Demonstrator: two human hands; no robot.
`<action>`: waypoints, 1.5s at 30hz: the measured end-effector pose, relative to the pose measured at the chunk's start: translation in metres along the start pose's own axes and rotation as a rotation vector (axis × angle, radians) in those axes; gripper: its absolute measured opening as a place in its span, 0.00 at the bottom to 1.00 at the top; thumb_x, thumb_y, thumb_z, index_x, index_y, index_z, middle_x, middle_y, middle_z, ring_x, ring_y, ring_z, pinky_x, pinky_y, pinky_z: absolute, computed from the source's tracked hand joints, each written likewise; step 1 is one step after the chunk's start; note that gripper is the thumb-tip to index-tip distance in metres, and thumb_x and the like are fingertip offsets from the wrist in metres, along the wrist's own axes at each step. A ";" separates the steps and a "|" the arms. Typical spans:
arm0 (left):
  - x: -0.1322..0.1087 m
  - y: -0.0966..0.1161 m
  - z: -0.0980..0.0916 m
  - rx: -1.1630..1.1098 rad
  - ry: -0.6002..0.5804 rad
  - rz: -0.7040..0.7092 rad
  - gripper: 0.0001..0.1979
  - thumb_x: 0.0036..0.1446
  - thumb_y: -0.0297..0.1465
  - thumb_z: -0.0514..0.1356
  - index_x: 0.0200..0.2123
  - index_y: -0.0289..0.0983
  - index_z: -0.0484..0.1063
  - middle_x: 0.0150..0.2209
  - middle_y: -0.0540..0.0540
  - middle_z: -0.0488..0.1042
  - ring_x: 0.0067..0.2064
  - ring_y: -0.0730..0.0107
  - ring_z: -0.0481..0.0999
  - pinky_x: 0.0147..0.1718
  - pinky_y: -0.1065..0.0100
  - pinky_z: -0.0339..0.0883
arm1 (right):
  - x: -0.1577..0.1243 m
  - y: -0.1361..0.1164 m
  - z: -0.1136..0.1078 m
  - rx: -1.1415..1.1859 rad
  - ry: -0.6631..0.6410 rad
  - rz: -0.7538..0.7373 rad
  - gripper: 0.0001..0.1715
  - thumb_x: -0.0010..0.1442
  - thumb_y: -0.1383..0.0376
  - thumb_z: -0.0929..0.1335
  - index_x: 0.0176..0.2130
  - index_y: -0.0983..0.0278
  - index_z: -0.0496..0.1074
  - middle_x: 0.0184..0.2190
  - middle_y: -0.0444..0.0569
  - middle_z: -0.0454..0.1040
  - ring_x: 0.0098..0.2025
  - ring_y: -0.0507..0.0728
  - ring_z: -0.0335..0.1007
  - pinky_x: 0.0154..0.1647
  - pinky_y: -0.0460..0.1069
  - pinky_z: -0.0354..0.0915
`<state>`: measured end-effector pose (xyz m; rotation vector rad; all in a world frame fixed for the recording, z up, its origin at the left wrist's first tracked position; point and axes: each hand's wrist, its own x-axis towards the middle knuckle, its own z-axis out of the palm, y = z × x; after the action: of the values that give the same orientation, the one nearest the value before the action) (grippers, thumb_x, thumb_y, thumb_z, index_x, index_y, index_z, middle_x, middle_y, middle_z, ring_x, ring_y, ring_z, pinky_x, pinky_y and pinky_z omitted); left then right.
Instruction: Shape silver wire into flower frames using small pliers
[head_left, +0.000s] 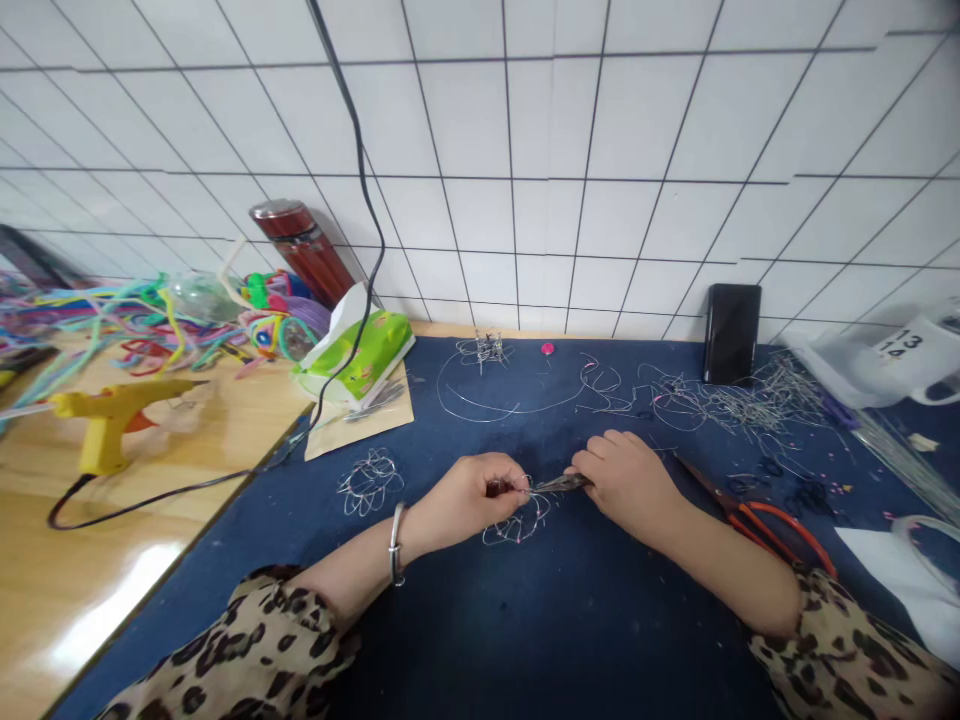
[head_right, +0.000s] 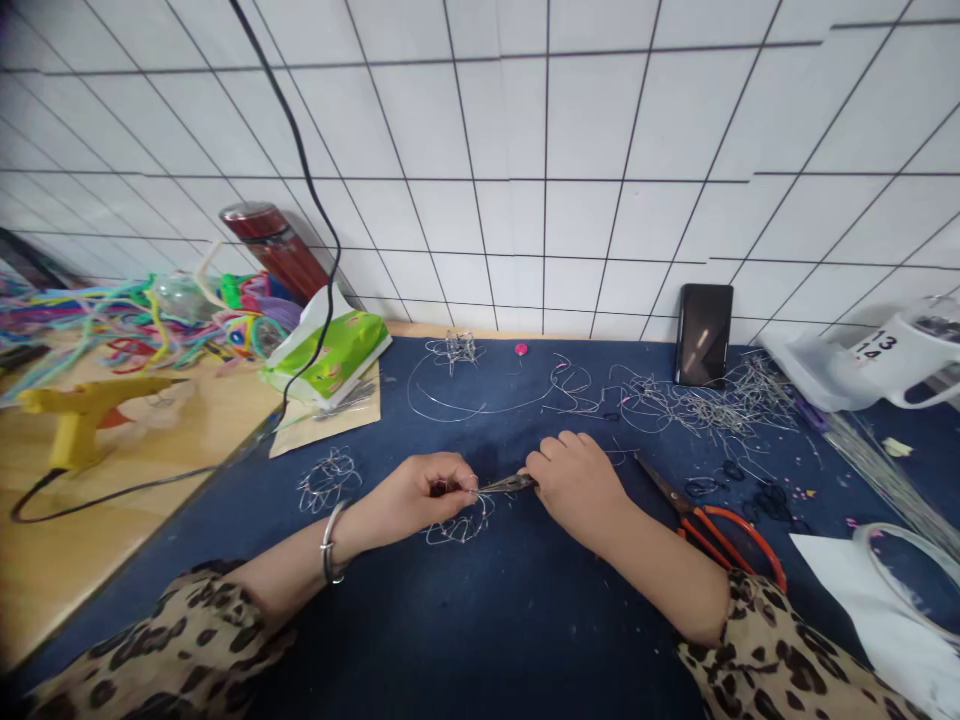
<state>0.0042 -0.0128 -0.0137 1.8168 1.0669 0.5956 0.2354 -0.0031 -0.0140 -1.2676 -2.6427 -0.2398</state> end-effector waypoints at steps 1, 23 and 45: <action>0.000 0.000 0.000 -0.004 0.000 -0.002 0.05 0.52 0.29 0.57 0.29 0.34 0.70 0.27 0.50 0.68 0.25 0.79 0.65 0.23 0.76 0.59 | 0.000 0.000 0.000 -0.001 0.001 0.001 0.12 0.61 0.64 0.60 0.28 0.62 0.68 0.26 0.46 0.66 0.32 0.54 0.54 0.34 0.50 0.45; -0.005 0.012 0.000 0.295 0.025 0.071 0.05 0.50 0.23 0.55 0.27 0.35 0.70 0.26 0.51 0.69 0.26 0.78 0.66 0.24 0.75 0.58 | 0.003 0.002 -0.013 -0.032 -0.047 -0.030 0.14 0.61 0.63 0.60 0.27 0.62 0.68 0.25 0.46 0.67 0.32 0.54 0.55 0.32 0.51 0.44; -0.002 0.019 0.004 -0.097 -0.027 -0.188 0.04 0.48 0.29 0.57 0.27 0.34 0.69 0.21 0.53 0.65 0.21 0.80 0.59 0.19 0.77 0.53 | 0.001 -0.007 -0.011 0.027 -0.035 0.049 0.09 0.59 0.66 0.61 0.30 0.62 0.70 0.27 0.46 0.67 0.33 0.53 0.56 0.34 0.49 0.47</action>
<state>0.0140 -0.0203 0.0010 1.6156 1.1558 0.4999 0.2301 -0.0093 -0.0039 -1.3378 -2.6305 -0.1754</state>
